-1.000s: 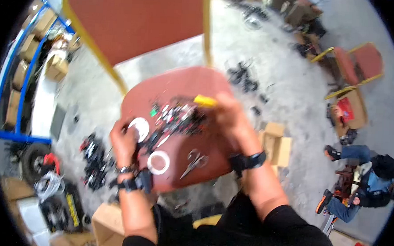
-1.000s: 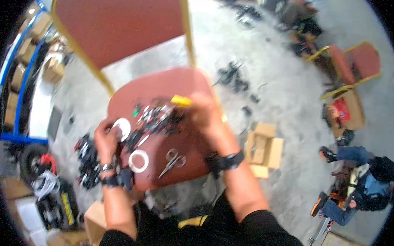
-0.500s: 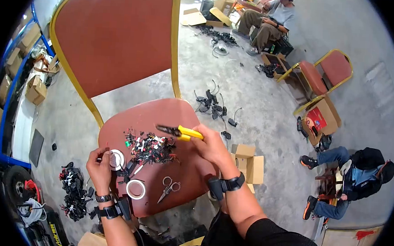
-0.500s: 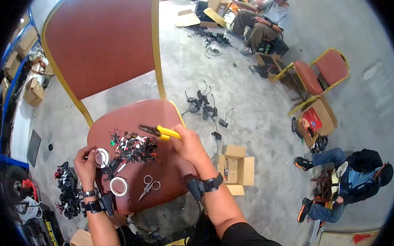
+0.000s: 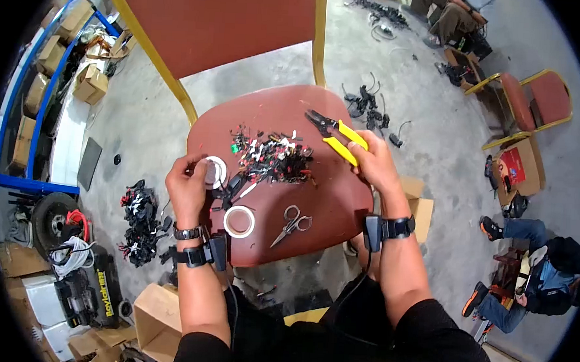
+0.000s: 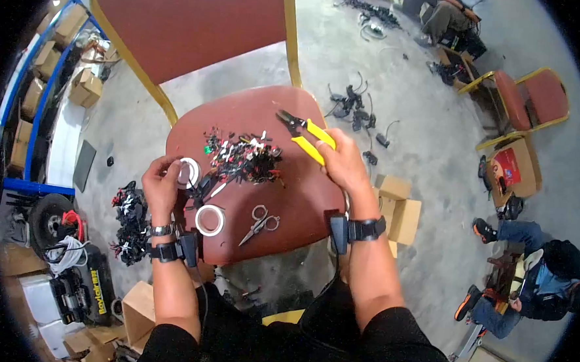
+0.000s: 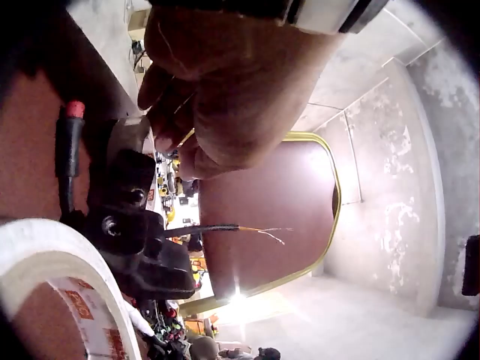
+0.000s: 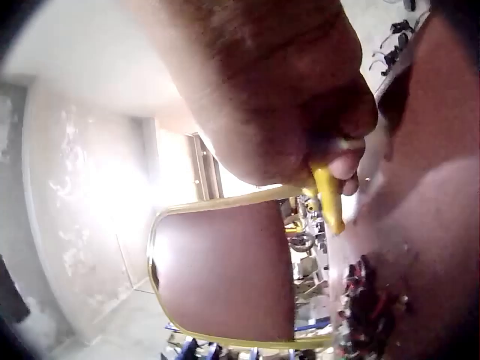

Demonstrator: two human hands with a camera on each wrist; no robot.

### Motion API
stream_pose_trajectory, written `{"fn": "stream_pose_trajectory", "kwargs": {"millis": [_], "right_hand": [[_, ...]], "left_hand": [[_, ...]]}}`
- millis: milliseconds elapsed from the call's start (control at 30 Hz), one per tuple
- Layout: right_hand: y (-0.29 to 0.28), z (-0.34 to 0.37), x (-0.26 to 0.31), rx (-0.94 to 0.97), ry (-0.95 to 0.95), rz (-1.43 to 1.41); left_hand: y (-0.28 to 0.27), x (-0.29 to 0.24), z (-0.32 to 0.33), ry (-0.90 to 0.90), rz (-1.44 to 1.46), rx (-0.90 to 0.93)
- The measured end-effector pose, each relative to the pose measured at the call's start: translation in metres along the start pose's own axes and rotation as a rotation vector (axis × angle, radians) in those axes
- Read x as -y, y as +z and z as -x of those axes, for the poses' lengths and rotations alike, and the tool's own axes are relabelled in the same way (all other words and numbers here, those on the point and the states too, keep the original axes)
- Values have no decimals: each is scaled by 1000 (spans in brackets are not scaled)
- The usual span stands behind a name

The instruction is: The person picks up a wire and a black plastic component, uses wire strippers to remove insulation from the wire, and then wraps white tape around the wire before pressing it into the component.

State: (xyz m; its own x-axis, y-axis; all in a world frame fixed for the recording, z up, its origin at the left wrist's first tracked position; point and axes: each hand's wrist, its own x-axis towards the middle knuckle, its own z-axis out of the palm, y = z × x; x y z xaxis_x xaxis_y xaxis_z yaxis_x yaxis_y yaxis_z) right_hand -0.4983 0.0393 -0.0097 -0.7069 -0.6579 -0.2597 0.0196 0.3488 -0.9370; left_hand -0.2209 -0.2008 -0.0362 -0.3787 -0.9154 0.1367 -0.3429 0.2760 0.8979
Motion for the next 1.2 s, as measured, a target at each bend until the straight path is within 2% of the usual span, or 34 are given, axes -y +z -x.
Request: {"fn": "stream_pose_trajectory", "kwargs": {"millis": [33, 100, 267, 367, 400, 500, 567, 633, 767, 833, 967, 1067, 1167, 1200], "right_hand": [[1, -4, -1, -19, -13, 70], [-2, 1, 6, 31, -8, -188], [0, -6, -4, 50, 5, -67], [2, -1, 0, 92, -1, -194], [2, -3, -1, 56, -36, 45], [3, -1, 6, 83, 3, -27], [2, 5, 11, 157, -21, -255], [6, 2, 9, 107, 17, 25], [4, 5, 9, 152, -17, -156], [8, 0, 4, 92, -27, 42], [9, 4, 14, 44, -3, 83], [12, 7, 0, 6, -74, 67], [11, 14, -6, 26, -43, -66], [13, 21, 1, 17, -27, -143]], "left_hand": [[0, -4, 0, -51, 15, 12], [-1, -11, 0, -155, 55, 30], [-1, -2, -2, -12, 15, -1], [0, 3, -3, -22, 29, -24], [-1, -4, -1, -53, -5, -22], [0, -6, 0, -52, 29, -18], [-1, -5, -2, -61, -4, -6], [-4, -4, 1, -68, -8, -1], [-3, 6, -2, -36, 9, -15], [-2, -4, 1, -58, 12, -22], [-6, -9, 8, -8, 34, -65], [-12, -14, 17, 59, 137, -11], [-10, -9, 24, 84, 300, 114], [-10, -18, 30, 63, 274, 143]]}}
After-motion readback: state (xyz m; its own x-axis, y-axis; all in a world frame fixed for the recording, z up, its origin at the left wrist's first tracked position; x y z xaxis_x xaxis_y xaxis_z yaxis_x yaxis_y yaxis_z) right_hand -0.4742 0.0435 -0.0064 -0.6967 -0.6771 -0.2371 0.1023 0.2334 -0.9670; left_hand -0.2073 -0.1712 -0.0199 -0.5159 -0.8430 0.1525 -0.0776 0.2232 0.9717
